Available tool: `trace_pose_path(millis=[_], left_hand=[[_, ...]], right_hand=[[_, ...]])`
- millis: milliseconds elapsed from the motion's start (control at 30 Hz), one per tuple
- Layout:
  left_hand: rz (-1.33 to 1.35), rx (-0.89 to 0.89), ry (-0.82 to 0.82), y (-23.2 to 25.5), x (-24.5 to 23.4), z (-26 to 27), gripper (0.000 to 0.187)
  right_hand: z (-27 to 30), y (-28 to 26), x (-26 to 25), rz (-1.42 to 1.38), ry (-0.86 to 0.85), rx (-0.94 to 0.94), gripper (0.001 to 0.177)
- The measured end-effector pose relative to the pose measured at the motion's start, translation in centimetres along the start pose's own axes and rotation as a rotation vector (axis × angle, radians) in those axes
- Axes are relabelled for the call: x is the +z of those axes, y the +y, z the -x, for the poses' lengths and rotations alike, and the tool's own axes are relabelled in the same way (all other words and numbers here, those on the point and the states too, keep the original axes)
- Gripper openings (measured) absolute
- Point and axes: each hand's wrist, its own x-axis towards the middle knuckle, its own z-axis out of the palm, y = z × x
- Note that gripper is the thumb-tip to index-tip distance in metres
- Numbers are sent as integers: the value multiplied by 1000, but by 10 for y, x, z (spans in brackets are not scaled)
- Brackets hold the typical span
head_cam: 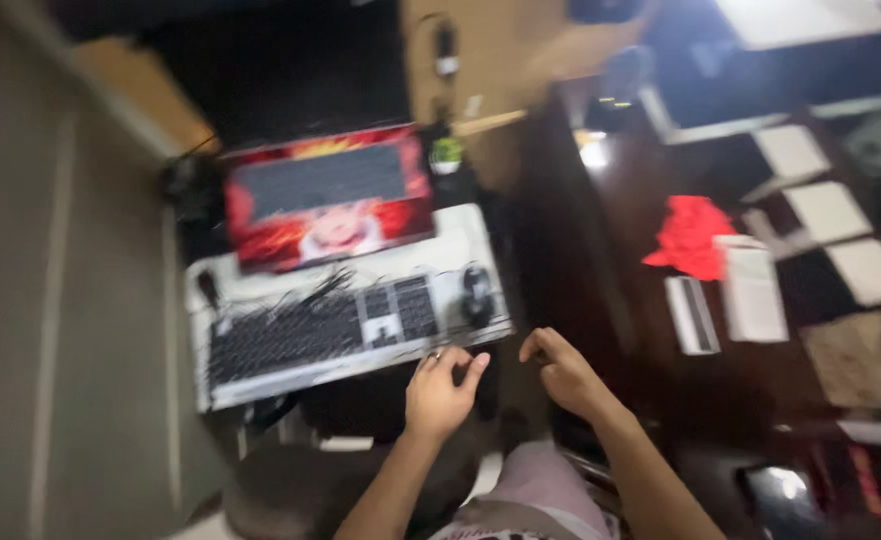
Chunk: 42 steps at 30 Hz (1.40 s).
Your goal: The person wipes a laptop keyboard cover with a red cloth, then cleans the desk surface and a keyboard. They also move a small potted plant and a chair during the cleaning process.
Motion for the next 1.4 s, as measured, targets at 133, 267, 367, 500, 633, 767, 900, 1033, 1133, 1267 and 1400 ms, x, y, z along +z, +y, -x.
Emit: trace_pose_path(millis=[133, 267, 367, 500, 633, 767, 900, 1033, 1133, 1267, 1400], left_hand=[[-17, 64, -90, 34, 35, -14, 40], [-47, 110, -163, 77, 68, -29, 43], [-35, 143, -229, 102, 90, -42, 45], [-57, 155, -294, 125, 116, -54, 49], [-102, 152, -287, 136, 138, -62, 49], [-112, 157, -249, 140, 151, -71, 50], [-129, 109, -222, 140, 157, -81, 51], [-100, 72, -148, 133, 157, -88, 52], [-82, 10, -82, 119, 144, -87, 53], [-95, -71, -10, 96, 122, -83, 55], [-42, -154, 111, 68, 90, -69, 54]], right_hand=[[12, 7, -46, 45, 76, -17, 44], [-2, 55, -112, 301, 256, -59, 40], [-32, 102, -176, 760, 431, -155, 42], [-86, 142, -237, 1059, 488, -82, 77], [-115, 157, -253, 1291, 356, 15, 99], [-123, 163, -257, 1088, 173, 224, 67], [-124, 155, -264, 912, 328, -75, 52], [-124, 109, -264, 736, 536, -298, 40], [-120, 61, -241, 635, 600, -429, 38], [-118, 9, -204, 549, 580, -497, 39], [-121, -18, -161, 488, 488, -526, 41]])
